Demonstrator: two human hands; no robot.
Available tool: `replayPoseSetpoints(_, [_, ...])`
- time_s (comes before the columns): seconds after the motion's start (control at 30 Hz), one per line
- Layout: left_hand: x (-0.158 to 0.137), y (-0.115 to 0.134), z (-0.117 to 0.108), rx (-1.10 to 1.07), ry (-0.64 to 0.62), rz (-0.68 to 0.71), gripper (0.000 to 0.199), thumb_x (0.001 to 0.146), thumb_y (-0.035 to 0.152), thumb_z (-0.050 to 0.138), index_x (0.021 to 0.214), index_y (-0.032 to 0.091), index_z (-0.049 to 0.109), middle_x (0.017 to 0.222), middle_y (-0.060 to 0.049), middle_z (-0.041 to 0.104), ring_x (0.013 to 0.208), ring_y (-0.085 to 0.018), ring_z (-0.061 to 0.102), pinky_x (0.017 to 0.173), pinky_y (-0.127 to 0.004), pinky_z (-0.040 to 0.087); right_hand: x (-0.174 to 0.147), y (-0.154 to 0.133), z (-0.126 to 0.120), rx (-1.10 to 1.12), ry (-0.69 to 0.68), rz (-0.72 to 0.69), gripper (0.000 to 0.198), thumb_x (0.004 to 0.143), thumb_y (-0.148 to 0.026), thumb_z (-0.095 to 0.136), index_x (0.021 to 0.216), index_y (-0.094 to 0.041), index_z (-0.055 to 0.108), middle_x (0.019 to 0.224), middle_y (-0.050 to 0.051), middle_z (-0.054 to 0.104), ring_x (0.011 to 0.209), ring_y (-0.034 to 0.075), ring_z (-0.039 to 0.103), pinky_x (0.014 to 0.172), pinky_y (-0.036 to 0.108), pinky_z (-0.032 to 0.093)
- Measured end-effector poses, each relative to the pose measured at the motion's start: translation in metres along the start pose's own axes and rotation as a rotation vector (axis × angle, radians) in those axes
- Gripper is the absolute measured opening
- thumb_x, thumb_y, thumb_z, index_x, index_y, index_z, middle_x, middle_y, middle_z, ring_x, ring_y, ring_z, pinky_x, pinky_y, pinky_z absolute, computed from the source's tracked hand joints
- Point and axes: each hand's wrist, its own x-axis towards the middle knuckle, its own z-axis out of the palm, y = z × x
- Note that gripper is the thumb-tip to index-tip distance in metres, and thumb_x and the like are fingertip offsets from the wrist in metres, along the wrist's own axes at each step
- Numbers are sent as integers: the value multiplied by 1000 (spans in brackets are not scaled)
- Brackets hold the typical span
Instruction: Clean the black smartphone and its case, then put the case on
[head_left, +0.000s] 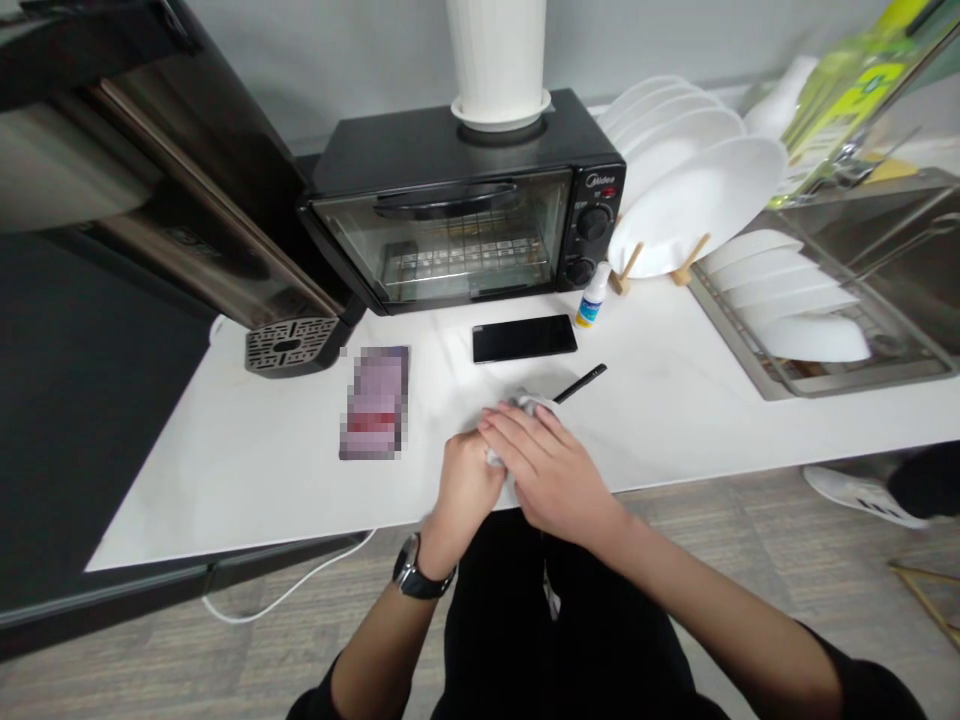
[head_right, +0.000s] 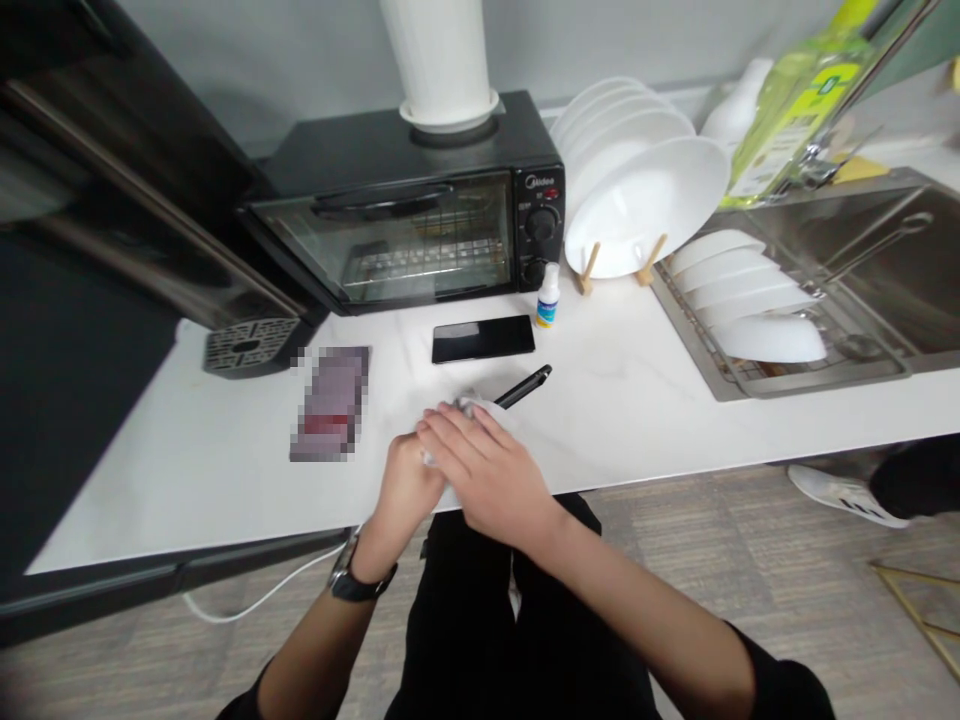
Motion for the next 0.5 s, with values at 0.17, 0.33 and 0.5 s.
replayPoseSetpoints(0.17, [4, 11, -1, -136, -7, 1, 24, 102, 16, 60, 114, 22, 80, 114, -5, 84, 100, -23, 82, 89, -29, 64, -9, 66, -16, -86, 64, 119, 67, 81, -5, 49, 149, -6, 49, 151, 18, 60, 147, 31, 49, 129, 54, 32])
replayPoseSetpoints(0.33, [5, 14, 0, -187, -2, -14, 26, 103, 18, 62, 121, 25, 79, 118, -3, 83, 105, -23, 81, 95, -30, 63, -4, 52, -8, -39, 132, 270, 69, 74, -9, 52, 143, -5, 48, 153, 23, 55, 156, 38, 35, 130, 65, 23])
replayPoseSetpoints(0.5, [3, 5, 3, -47, -24, -30, 24, 102, 15, 57, 107, 18, 80, 93, -8, 84, 77, -24, 80, 80, -33, 64, 4, -18, 14, 57, 121, 281, 68, 80, -11, 50, 147, -1, 47, 159, 23, 51, 162, 35, 25, 133, 62, 12])
